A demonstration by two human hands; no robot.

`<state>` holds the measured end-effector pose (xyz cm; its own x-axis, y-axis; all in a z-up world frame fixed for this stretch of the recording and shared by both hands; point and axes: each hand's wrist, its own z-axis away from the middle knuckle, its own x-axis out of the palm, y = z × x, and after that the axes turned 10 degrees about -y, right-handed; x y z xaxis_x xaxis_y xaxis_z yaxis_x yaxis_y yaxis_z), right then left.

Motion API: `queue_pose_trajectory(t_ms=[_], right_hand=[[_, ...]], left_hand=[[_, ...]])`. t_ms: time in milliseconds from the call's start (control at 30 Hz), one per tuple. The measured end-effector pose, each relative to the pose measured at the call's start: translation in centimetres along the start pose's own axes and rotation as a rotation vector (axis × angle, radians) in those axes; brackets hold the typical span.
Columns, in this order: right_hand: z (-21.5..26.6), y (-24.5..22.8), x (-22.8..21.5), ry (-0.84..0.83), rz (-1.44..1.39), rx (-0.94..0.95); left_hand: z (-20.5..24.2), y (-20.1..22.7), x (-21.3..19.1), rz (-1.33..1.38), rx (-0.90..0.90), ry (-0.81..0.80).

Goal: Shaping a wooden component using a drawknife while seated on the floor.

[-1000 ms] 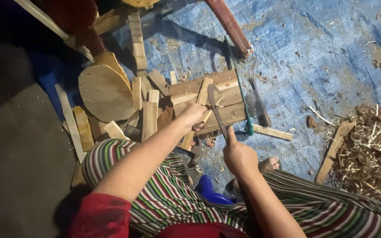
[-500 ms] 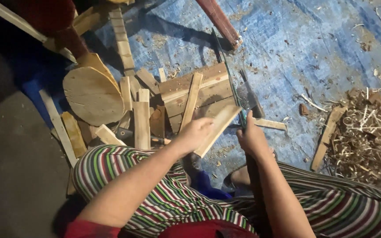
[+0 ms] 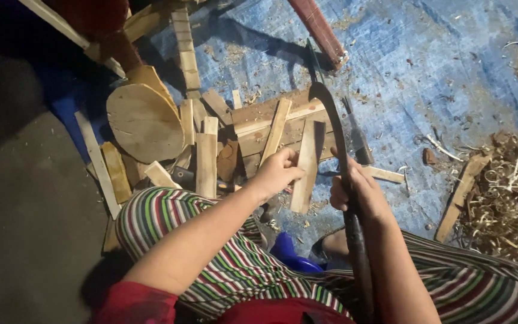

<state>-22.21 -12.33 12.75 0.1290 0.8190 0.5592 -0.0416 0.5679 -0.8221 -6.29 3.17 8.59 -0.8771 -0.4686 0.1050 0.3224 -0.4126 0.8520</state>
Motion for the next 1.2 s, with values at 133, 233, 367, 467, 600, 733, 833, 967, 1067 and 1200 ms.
queue_pose_trajectory(t_ms=[133, 233, 367, 467, 600, 733, 833, 967, 1067, 1200], right_hand=[[-0.2, 1.4, 0.6, -0.031, -0.095, -0.014], [-0.8, 2.6, 1.0, -0.105, -0.093, -0.052], [-0.6, 2.1, 1.4, -0.021, -0.076, 0.051], [-1.2, 1.7, 1.2, 0.029, -0.009, 0.058], [-1.9, 0.9, 1.2, 0.233, 0.48, 0.286], [-3.9, -0.2, 3.2, 0.358, 0.702, 0.524], [-4.9, 0.0, 3.5, 0.323, 0.845, 0.621], [-5.5, 0.9, 2.9, 0.269, 0.886, 0.561], [-5.2, 1.1, 2.8, 0.247, 0.906, 0.53], [-4.6, -2.1, 6.0, 0.219, 0.994, 0.495]], left_hand=[[-0.9, -0.7, -0.1, -0.326, -0.047, -0.016], [-0.7, 0.3, -0.5, -0.271, -0.038, -0.044], [-1.1, 1.6, -1.4, -0.511, -0.038, 0.071], [-2.7, 1.4, -2.0, -0.76, -0.004, 0.094], [-7.7, -2.7, -2.0, -0.992, -0.239, 0.066], [-8.3, -3.3, -2.0, -0.937, -0.253, 0.039], [-8.8, -4.0, -2.3, -0.907, -0.304, 0.047], [-9.0, -5.5, -2.9, -0.916, -0.136, 0.068], [-8.1, -4.1, -2.8, -0.903, -0.199, 0.063], [-6.6, -0.9, -3.6, -1.003, -0.233, -0.15]])
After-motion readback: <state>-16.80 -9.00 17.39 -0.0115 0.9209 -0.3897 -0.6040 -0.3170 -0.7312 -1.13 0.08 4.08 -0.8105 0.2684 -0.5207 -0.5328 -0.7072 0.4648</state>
